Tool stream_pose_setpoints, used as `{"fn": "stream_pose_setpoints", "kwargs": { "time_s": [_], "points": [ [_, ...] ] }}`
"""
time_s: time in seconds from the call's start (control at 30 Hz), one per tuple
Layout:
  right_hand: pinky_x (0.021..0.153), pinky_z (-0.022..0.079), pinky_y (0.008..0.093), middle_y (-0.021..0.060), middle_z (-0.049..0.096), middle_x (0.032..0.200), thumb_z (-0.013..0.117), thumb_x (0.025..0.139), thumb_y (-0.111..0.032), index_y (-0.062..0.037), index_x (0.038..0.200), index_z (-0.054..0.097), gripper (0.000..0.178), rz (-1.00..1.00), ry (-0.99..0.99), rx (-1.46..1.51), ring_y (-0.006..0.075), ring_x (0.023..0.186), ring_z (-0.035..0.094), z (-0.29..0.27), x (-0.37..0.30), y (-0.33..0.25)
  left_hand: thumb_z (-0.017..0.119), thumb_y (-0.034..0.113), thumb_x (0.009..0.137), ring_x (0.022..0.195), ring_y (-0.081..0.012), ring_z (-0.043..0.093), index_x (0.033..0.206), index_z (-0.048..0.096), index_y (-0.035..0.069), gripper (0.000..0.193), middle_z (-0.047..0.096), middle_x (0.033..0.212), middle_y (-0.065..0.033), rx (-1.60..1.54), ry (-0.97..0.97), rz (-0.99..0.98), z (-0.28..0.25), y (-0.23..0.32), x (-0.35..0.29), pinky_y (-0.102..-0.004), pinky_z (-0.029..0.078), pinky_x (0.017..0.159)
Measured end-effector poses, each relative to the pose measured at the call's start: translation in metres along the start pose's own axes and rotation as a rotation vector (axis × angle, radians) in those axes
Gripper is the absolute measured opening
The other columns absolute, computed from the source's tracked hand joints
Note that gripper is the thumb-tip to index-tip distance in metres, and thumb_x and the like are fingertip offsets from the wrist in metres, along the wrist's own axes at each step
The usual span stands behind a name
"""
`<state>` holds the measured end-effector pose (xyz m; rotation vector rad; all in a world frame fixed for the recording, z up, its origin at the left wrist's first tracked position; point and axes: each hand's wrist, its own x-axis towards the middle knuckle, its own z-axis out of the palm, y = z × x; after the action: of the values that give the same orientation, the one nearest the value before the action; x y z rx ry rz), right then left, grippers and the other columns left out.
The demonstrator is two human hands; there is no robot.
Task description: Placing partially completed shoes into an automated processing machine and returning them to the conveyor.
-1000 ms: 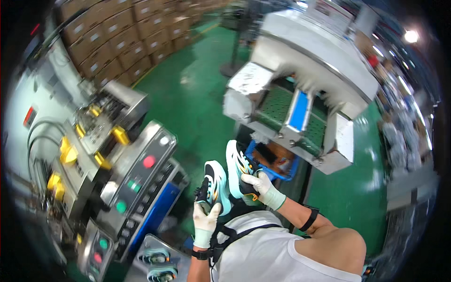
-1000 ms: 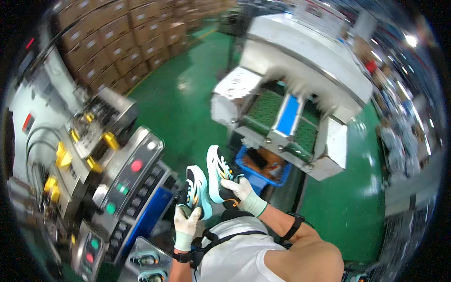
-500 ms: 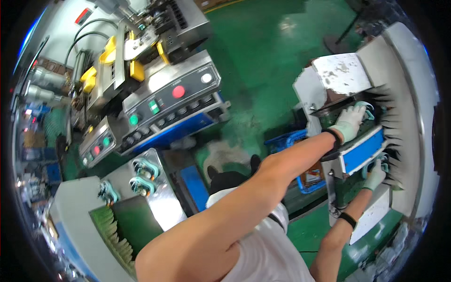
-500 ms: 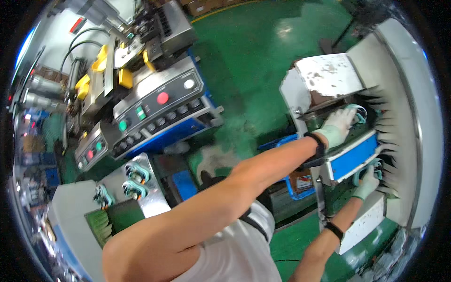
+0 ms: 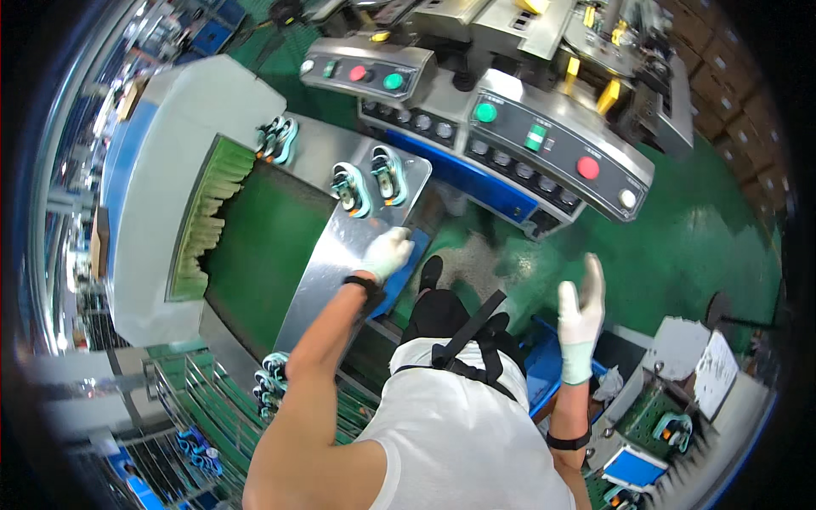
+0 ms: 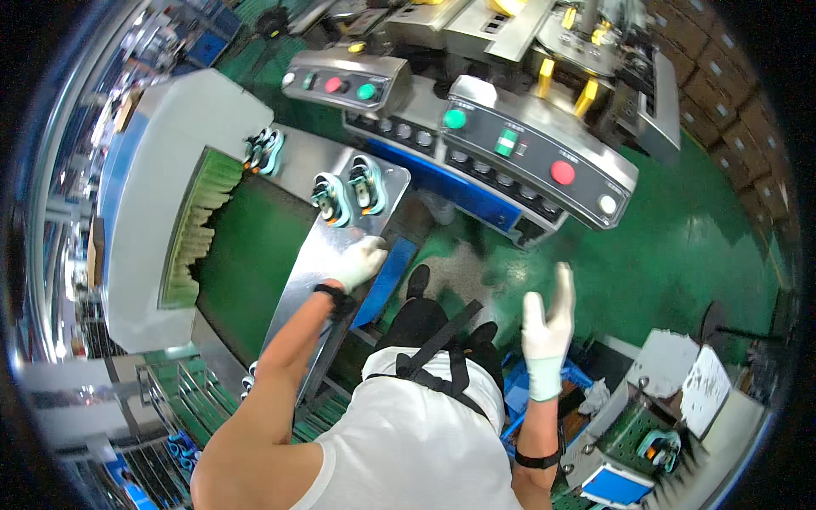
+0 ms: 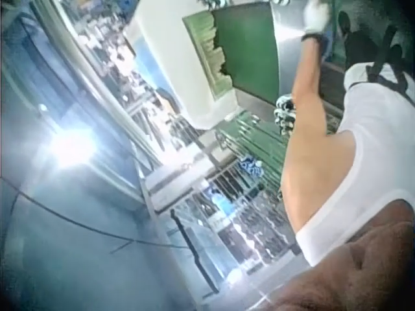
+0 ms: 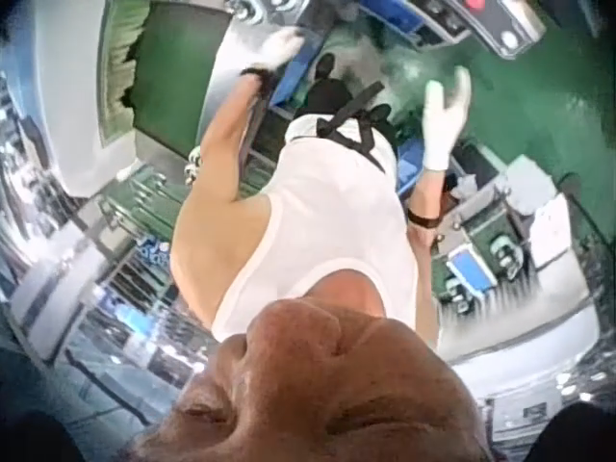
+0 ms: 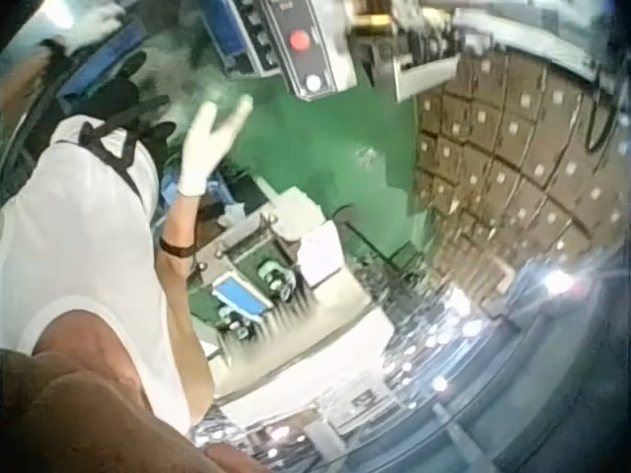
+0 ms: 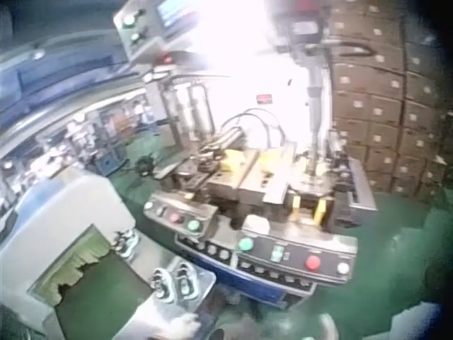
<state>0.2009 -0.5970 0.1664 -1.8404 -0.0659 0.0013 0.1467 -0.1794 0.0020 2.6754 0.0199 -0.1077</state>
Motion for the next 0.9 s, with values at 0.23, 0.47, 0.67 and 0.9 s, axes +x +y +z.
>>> {"fn": "stream_pose_setpoints", "kwargs": {
  "time_s": [0.23, 0.47, 0.67, 0.9],
  "points": [
    [0.112, 0.036, 0.0372, 0.0226, 0.051, 0.143, 0.068, 0.092, -0.026, 0.0043, 0.143, 0.043, 0.064, 0.297, -0.488, 0.005, 0.0283, 0.133, 0.049, 0.172, 0.035, 0.053, 0.064, 0.024, 0.091, 0.097, -0.0306, 0.07, 0.12, 0.061, 0.002, 0.036, 0.072, 0.104, -0.0181, -0.182, 0.207, -0.793, -0.061, -0.148, -0.149, -0.0385, 0.054, 0.087],
    [0.112, 0.038, 0.0363, 0.0244, 0.051, 0.142, 0.068, 0.09, -0.022, 0.0051, 0.141, 0.044, 0.063, 0.295, -0.563, -0.09, 0.0293, 0.134, 0.049, 0.333, 0.082, 0.074, 0.065, 0.014, 0.092, 0.108, -0.0272, 0.066, 0.136, 0.05, -0.001, 0.049, 0.063, 0.123, -0.0179, -0.622, 0.375, -0.592, -0.044, -0.175, -0.082, -0.036, 0.054, 0.091],
    [0.108, 0.041, 0.0371, 0.0226, 0.055, 0.137, 0.066, 0.089, -0.016, -0.0009, 0.143, 0.045, 0.06, -0.266, -0.48, -0.485, 0.0319, 0.131, 0.051, 0.44, 0.138, 0.062, 0.073, 0.015, 0.083, 0.123, -0.0361, 0.051, 0.136, 0.053, 0.01, 0.057, 0.053, 0.135, -0.0181, -0.373, 0.347, -0.266, -0.115, -0.189, 0.032, -0.0404, 0.043, 0.106],
    [0.083, 0.05, 0.0463, 0.0233, 0.066, 0.1, 0.057, 0.093, -0.012, -0.01, 0.128, 0.06, 0.036, -0.559, -1.023, -0.833, 0.0411, 0.092, 0.063, 0.473, 0.213, 0.028, 0.06, 0.02, 0.091, 0.098, -0.0334, 0.057, 0.122, 0.064, 0.012, 0.032, 0.064, 0.114, -0.0091, -0.293, 0.149, 0.061, -0.119, -0.247, 0.082, -0.041, 0.047, 0.089]
  ]
}}
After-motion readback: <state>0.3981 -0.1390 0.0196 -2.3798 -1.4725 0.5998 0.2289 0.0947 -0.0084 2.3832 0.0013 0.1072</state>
